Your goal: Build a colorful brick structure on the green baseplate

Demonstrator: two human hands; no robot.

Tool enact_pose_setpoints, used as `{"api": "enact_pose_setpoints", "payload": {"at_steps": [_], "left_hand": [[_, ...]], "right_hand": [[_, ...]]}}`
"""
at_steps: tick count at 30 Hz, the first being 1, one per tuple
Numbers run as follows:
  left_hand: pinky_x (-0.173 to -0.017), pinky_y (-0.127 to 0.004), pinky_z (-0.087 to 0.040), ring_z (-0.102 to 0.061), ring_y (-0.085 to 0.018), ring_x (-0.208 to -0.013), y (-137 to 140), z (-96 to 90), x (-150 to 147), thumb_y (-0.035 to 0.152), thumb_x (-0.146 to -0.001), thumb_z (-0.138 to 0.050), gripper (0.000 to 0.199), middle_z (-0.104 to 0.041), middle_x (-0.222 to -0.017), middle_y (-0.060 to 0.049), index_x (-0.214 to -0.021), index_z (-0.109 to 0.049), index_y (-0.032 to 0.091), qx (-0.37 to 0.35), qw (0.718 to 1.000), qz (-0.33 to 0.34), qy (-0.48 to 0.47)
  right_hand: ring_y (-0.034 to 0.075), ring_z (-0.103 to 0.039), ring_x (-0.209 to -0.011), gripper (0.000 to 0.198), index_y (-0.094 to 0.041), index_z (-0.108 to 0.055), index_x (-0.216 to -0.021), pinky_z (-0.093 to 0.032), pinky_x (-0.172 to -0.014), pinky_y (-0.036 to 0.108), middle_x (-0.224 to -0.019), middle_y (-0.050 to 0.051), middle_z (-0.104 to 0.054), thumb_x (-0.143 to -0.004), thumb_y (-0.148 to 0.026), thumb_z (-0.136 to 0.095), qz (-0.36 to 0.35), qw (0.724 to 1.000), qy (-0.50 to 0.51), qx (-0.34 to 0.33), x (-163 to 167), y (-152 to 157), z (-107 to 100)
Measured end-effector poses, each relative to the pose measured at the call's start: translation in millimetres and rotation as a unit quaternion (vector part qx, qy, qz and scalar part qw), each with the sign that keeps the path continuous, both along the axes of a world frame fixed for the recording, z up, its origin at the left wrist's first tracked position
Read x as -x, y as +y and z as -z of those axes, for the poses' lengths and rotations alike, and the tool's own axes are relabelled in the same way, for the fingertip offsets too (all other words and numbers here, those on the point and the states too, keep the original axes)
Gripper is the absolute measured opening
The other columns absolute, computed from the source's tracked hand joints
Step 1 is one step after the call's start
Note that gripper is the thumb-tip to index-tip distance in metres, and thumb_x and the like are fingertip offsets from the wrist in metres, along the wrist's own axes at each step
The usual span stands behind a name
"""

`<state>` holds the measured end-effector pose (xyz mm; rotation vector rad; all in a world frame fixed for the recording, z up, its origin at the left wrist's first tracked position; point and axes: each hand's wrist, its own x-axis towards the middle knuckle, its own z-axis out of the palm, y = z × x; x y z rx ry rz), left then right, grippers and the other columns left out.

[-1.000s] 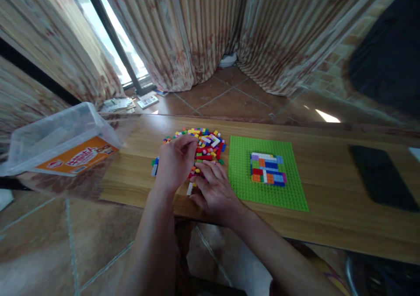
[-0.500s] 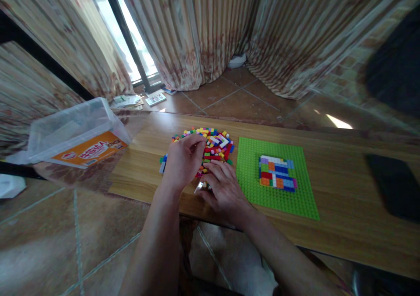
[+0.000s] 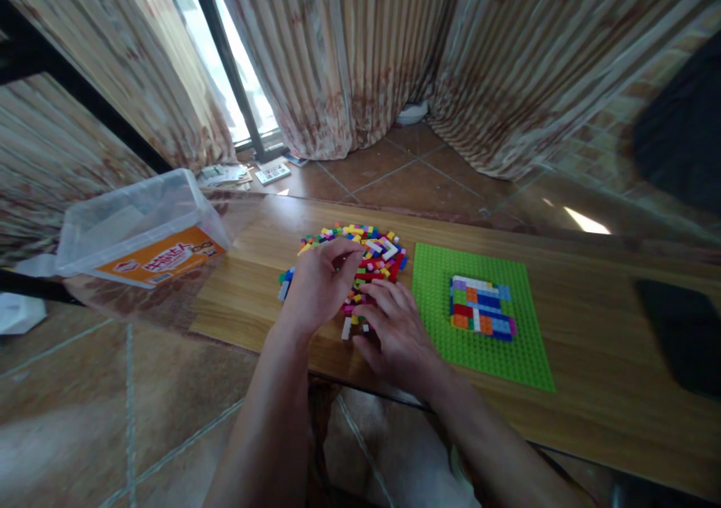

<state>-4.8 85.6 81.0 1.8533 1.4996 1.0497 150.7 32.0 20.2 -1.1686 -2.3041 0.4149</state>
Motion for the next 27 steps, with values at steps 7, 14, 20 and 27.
{"api": "enact_pose_setpoints", "payload": {"at_steps": [7,14,20,27], "left_hand": [[-0.070,-0.024,-0.049,-0.064,-0.014,-0.070,0,-0.1,-1,0.020,-0.086,-0.051,0.022,-0.074,-0.080,-0.001,-0.085,-0.073,0.018,0.001,1.000,0.003,0.010],[-0.067,-0.023,-0.047,-0.063,-0.013,-0.070,0,-0.3,-1,0.019,-0.086,-0.052,0.021,-0.073,-0.080,-0.001,-0.083,-0.073,0.017,0.001,1.000,0.007,0.003],[-0.068,-0.022,-0.047,-0.062,-0.013,-0.072,-1,-1.5,0,0.021,-0.086,-0.054,0.019,-0.071,-0.078,-0.001,-0.084,-0.072,0.015,0.032,0.998,0.022,-0.039],[-0.059,-0.020,-0.042,-0.055,-0.011,-0.066,-4,3.9,3,0.034,-0.087,-0.058,0.023,-0.065,-0.074,0.000,-0.088,-0.069,0.013,0.163,0.961,0.204,-0.089]], "right_hand": [[0.031,-0.037,-0.133,0.033,-0.020,-0.064,-0.115,-0.024,-0.113,0.056,-0.136,0.013,-0.053,-0.083,-0.020,-0.059,-0.006,1.000,-0.004,0.000,2,-1,2],[0.031,-0.041,-0.130,0.019,-0.018,-0.066,-0.103,-0.027,-0.112,0.057,-0.134,0.012,-0.056,-0.086,-0.025,-0.060,0.023,1.000,-0.003,-0.009,5,1,9],[0.030,-0.044,-0.128,0.010,-0.020,-0.066,-0.095,-0.036,-0.107,0.053,-0.131,0.011,-0.059,-0.087,-0.025,-0.062,0.029,0.998,0.037,-0.048,1,7,12],[0.024,-0.056,-0.113,0.010,-0.021,-0.064,-0.098,-0.045,-0.100,0.043,-0.114,0.009,-0.067,-0.090,-0.027,-0.063,0.107,0.980,0.137,-0.094,-17,14,-12]]}}
